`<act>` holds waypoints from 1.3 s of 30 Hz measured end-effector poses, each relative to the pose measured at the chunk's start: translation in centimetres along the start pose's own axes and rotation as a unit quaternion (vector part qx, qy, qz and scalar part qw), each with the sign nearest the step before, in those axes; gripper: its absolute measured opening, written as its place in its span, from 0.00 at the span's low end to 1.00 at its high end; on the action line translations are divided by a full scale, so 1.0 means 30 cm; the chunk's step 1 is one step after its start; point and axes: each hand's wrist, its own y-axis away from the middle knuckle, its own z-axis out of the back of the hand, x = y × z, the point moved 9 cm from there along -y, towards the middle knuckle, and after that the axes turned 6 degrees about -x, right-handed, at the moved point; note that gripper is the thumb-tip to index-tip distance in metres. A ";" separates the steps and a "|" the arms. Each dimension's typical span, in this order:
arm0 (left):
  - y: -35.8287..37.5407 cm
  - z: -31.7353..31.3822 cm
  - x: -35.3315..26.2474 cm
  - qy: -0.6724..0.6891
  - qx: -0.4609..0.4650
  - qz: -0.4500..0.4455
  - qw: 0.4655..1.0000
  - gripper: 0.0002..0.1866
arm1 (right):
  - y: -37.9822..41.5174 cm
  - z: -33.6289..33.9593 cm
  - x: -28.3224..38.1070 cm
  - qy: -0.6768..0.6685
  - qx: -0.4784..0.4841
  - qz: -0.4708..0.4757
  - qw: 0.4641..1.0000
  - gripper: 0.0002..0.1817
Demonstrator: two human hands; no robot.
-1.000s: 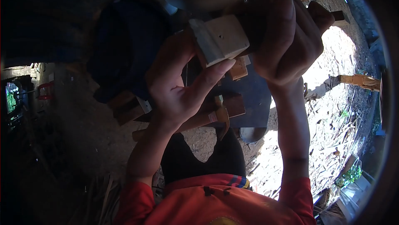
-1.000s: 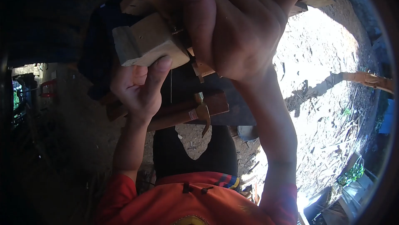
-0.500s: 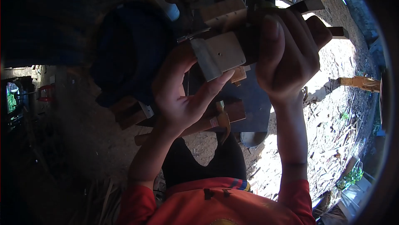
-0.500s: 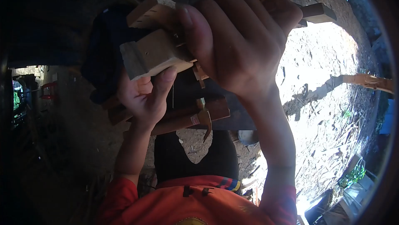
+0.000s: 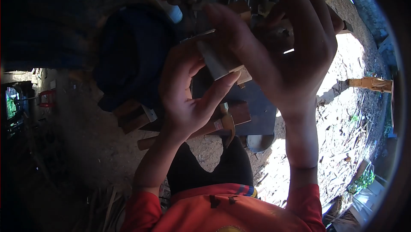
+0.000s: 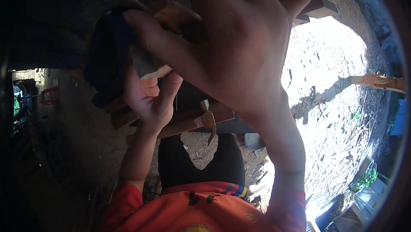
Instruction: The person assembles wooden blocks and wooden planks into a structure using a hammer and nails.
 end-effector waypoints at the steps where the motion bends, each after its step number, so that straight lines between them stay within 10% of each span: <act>1: 0.001 0.000 0.005 0.009 -0.005 -0.004 1.000 0.25 | 0.000 0.000 0.001 -0.001 0.000 -0.002 1.000 0.12; 31: 0.022 -0.005 0.013 0.026 -0.024 0.041 0.999 0.23 | 0.216 0.273 0.002 -0.144 -0.145 -0.013 0.979 0.10; 35: 0.015 -0.003 0.005 0.015 -0.021 0.021 0.999 0.23 | 0.546 0.177 -0.160 -0.120 -0.242 -0.226 0.936 0.16; 39: 0.021 -0.001 -0.001 0.004 -0.017 0.005 1.000 0.21 | 0.601 -0.023 -0.349 -0.163 -0.116 -0.435 0.878 0.36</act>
